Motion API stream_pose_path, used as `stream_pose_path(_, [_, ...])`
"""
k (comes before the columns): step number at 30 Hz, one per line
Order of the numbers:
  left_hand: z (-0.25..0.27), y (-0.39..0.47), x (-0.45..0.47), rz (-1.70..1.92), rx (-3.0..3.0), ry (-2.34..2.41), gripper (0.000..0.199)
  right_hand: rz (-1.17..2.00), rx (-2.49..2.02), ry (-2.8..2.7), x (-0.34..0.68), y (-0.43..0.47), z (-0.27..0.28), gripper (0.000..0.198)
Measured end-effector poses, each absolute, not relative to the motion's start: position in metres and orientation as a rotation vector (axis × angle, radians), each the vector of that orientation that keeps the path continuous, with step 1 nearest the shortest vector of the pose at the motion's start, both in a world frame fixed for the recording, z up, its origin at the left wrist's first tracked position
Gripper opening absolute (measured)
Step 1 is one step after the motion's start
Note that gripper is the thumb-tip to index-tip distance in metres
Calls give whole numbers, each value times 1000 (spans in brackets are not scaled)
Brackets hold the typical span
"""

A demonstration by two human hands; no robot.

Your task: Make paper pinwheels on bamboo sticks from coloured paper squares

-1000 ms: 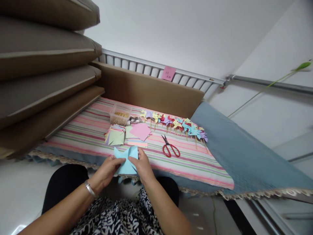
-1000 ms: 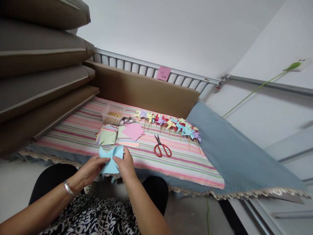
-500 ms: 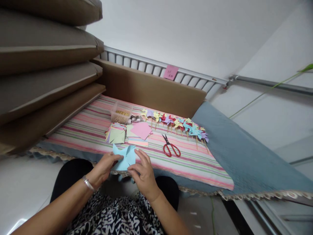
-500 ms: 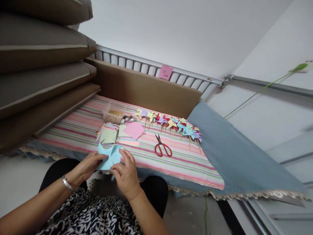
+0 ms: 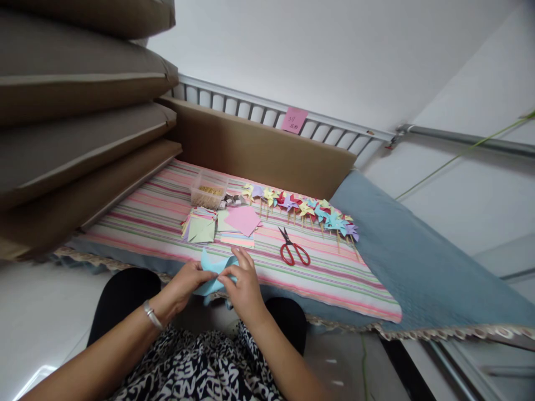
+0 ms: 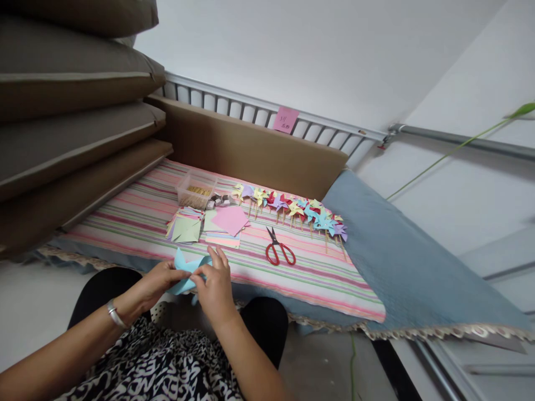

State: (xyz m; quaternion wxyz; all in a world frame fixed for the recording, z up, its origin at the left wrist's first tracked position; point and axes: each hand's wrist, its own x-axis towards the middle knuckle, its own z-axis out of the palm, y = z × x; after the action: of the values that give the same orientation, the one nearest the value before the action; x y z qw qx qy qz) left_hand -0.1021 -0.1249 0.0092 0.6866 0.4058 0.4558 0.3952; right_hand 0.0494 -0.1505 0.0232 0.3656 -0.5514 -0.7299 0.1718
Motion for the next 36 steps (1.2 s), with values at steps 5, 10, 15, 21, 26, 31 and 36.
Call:
stream_pose_path(5, [9, -125, -100, 866, 896, 1008, 19, 403, -1419, -1927, 50, -152, 24, 8])
stream_pose_path(10, [9, -126, -101, 848, 879, 974, 21, 373, -1420, -1921, 50, -151, 24, 5])
stream_pose_path(15, [9, -126, -103, 823, 855, 939, 20, 371, -1421, -1911, 50, -150, 23, 7])
stream_pose_path(21, [15, -125, -105, 796, 903, 911, 22, 402, -1419, -1853, 51, -147, 21, 18])
stream_pose_path(26, [14, -124, -105, 752, 993, 976, 24, 404, -1413, -1809, 51, -143, 19, 56])
stream_pose_path(31, [19, -119, -105, 706, 1059, 1044, 19, 524, -1465, -1867, 57, -138, 32, 57])
stream_pose_path(36, [25, -115, -102, 604, 1158, 1071, 10, 913, -1518, -1912, 63, -132, 46, 61])
